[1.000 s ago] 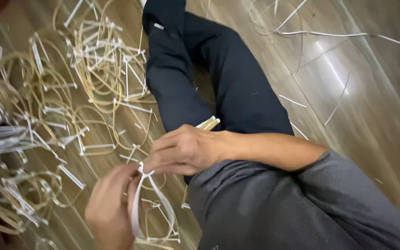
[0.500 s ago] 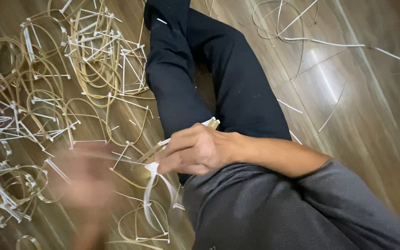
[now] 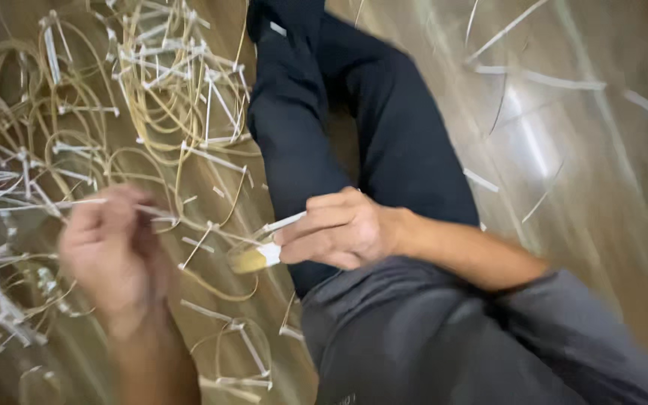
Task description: The person sits on the floor and assembles a bamboo frame by wrapping white plastic ties around curved bamboo strips. They use scissors to cut the excess tie length after securing each joint.
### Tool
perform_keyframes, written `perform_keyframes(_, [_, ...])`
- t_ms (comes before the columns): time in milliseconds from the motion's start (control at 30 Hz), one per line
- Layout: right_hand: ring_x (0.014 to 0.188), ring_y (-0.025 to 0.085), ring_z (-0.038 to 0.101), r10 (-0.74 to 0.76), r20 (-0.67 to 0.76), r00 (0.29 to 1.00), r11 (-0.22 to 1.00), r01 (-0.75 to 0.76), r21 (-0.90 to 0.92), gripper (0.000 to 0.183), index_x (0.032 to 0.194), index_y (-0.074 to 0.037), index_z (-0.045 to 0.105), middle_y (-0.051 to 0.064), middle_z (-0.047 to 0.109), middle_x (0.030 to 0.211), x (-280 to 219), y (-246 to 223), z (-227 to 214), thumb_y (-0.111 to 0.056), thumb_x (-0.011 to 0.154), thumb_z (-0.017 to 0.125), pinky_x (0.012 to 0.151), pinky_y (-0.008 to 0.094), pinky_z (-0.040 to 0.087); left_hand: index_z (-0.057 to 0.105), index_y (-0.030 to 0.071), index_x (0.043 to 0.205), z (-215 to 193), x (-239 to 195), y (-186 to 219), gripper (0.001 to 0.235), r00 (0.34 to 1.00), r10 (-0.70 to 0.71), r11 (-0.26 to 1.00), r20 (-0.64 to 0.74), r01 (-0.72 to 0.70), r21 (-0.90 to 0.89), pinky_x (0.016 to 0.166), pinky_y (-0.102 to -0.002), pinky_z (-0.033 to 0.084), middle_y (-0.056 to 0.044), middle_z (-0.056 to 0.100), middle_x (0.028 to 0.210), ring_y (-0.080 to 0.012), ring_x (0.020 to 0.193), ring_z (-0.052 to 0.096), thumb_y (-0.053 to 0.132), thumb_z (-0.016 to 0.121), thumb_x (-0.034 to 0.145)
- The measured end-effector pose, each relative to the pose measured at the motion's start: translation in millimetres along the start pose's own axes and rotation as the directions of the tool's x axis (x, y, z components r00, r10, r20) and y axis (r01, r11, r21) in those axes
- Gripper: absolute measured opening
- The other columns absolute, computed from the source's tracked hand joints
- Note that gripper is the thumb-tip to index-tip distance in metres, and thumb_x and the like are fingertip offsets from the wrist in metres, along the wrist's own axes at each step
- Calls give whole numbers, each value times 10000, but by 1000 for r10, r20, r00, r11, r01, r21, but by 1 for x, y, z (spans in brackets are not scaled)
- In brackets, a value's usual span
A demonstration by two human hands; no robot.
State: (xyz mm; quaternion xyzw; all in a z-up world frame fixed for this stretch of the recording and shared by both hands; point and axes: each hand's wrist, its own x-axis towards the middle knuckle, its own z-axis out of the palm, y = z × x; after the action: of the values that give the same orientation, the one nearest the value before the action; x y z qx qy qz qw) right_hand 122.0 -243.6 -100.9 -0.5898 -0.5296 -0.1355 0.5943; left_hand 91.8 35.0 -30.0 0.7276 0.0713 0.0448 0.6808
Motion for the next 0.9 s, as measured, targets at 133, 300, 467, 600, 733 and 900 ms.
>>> perform_keyframes(133, [779,189,675,-70,10,998,998,70,-3,249,1161,-44,781,87,739,1184,2,6,1,19,935,700,667,317,546,742,-39,1002,19,-25,-9,134,884,-290,953,365,232,196,705,-300,529,-151,723,946,-184,820,660,-79,667,899])
perform_keyframes(300, [733,197,634,-49,-33,998,998,48,-30,224,1129,-37,767,95,757,1177,10,2,-7,1,925,683,629,306,533,712,25,997,35,-32,4,124,900,188,914,393,-306,265,793,-285,586,-119,731,1062,-186,925,721,-58,624,970])
perform_keyframes(467, [709,194,604,-97,-37,995,994,98,51,214,1182,54,699,116,766,1174,14,-11,-23,73,973,659,599,314,524,724,18,1004,54,-65,38,163,718,526,525,456,-696,490,706,-302,610,-132,695,1009,-222,873,726,-31,801,869])
perform_keyframes(600, [740,194,638,140,-11,990,962,-133,238,237,1193,30,658,76,731,1029,17,-17,-18,-7,983,761,627,314,523,731,-7,1034,52,-69,43,239,685,470,404,557,-728,554,685,-351,601,-153,698,1006,-280,849,725,18,838,821])
perform_keyframes(733, [869,206,714,153,56,987,946,-163,280,245,1243,7,625,96,755,1110,13,-17,-17,-28,1029,740,733,294,585,718,48,1035,49,-86,24,229,692,517,369,503,-711,598,788,-402,634,-115,695,1044,-302,911,736,35,839,840])
perform_keyframes(900, [1001,190,763,224,107,969,919,-246,307,288,1288,6,613,92,754,1138,14,-14,-17,-101,1044,723,859,296,623,740,90,1038,49,-109,3,223,706,541,279,457,-663,694,824,-366,619,-80,690,1056,-298,974,707,46,841,844])
